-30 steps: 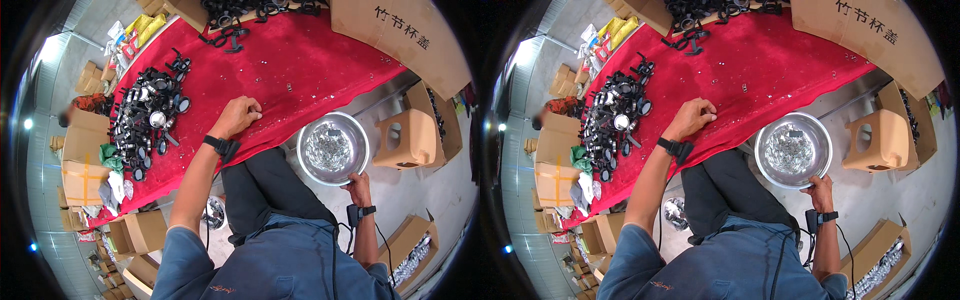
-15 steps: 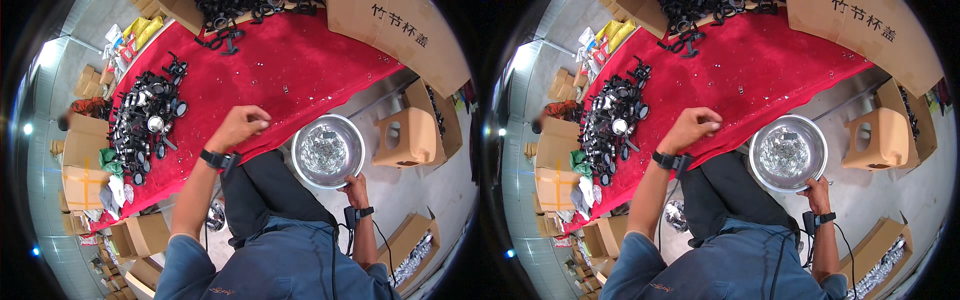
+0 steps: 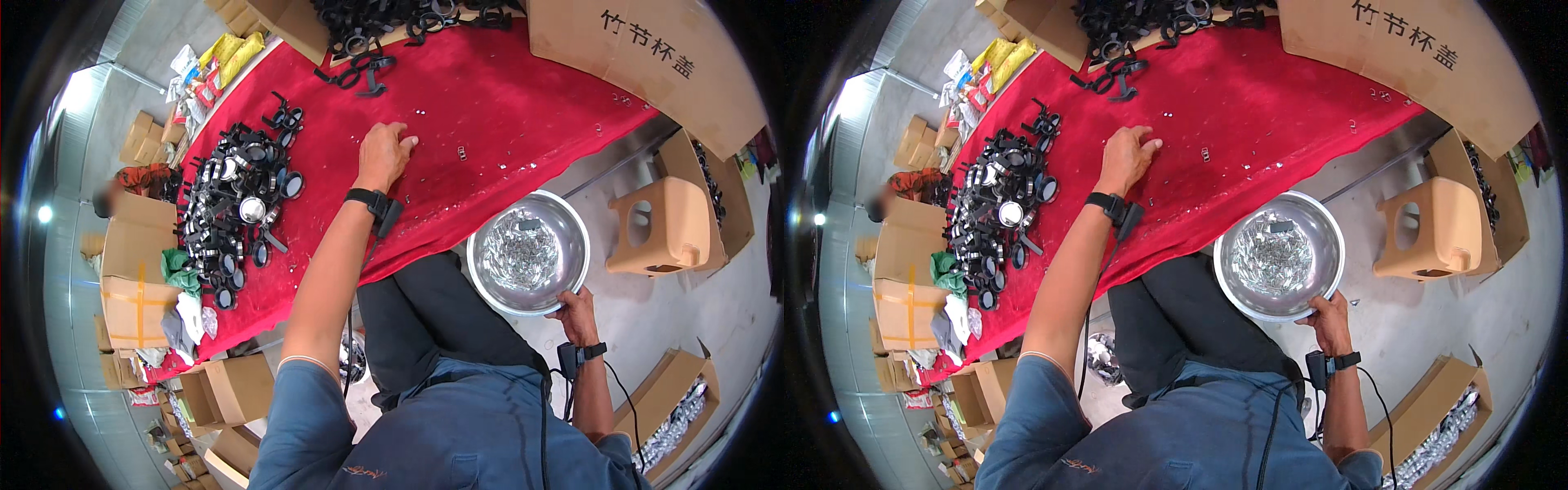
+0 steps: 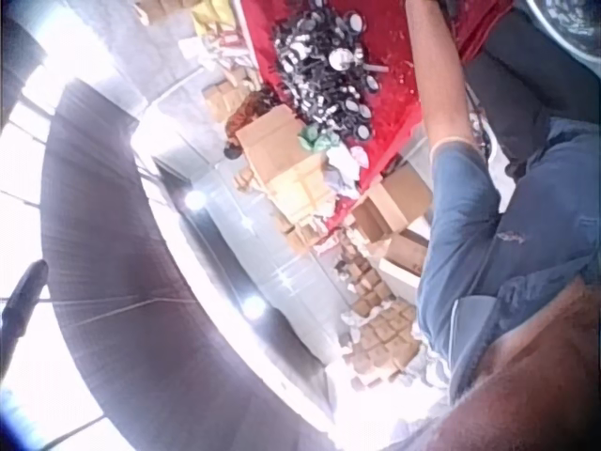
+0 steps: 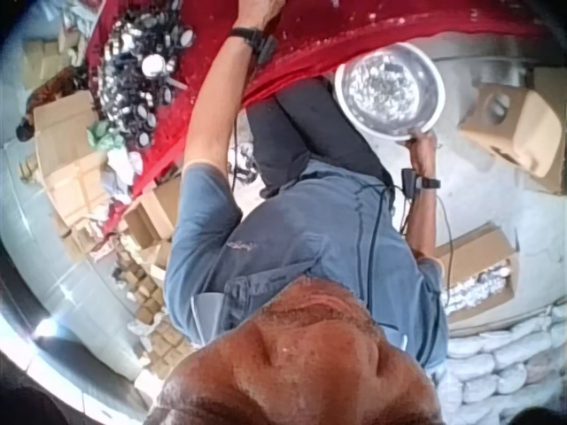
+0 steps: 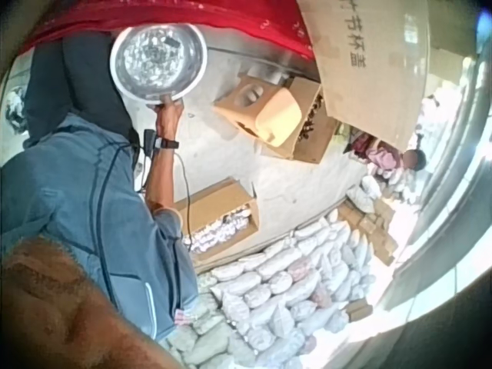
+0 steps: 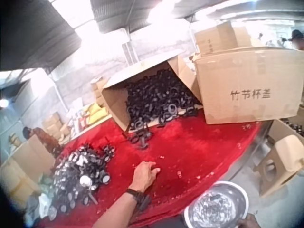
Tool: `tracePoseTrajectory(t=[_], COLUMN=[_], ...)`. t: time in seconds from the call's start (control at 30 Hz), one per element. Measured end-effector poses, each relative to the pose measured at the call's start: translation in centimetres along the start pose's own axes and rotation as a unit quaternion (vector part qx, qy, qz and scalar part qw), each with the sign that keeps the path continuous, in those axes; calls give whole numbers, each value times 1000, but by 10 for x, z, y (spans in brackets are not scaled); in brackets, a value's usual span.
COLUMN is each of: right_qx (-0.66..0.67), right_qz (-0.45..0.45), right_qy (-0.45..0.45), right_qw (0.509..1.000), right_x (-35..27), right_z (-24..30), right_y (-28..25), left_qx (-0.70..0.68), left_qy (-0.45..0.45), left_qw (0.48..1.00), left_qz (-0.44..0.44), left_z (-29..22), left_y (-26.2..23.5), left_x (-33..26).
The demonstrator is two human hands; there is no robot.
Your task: Assembling small plastic and metal components at a workstation.
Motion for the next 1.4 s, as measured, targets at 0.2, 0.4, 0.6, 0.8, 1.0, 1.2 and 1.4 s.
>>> tracePoseTrajectory(t=[0.2, 0.4, 0.6, 0.8, 1.0, 1.2, 1.4], right_qx=[6, 2, 11, 35, 42, 56, 50], right_qz=[-22, -28, -26, -40, -16, -24, -27], right_qy=[8, 0, 4, 0, -12, 0, 3], right_qw=[1000, 1000, 1000, 999, 999, 998, 998], right_x=[-2, -7, -11, -12, -12, -12, -13], right_z=[-7, -4, -7, -12, -11, -17, -14], right_y=[-13, -25, -21, -33, -30, -33, -26], left_qx=[-39, -200, -141, -122, -77, -243, -242], left_qy=[-94, -45, 58, 13, 97, 127, 235], left_qw=[991, 968, 975, 970, 966, 919, 890], left_qz=[89, 143, 162, 208, 228, 282, 307], left_z=[15, -64, -71, -78, -96, -184, -204], left_y=[26, 43, 57, 62, 60, 62, 102], left_x=[-2, -6, -11, -16, -21, -74, -132])
Point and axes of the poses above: each hand's wrist, its own x-axis towards the middle knuckle, its own y-axis out of the palm, z = x × y, the point moved 8 cm from there along x, towards the middle knuckle, and after that the axes turned 7 degrees about -x, right-handed, at the moved point
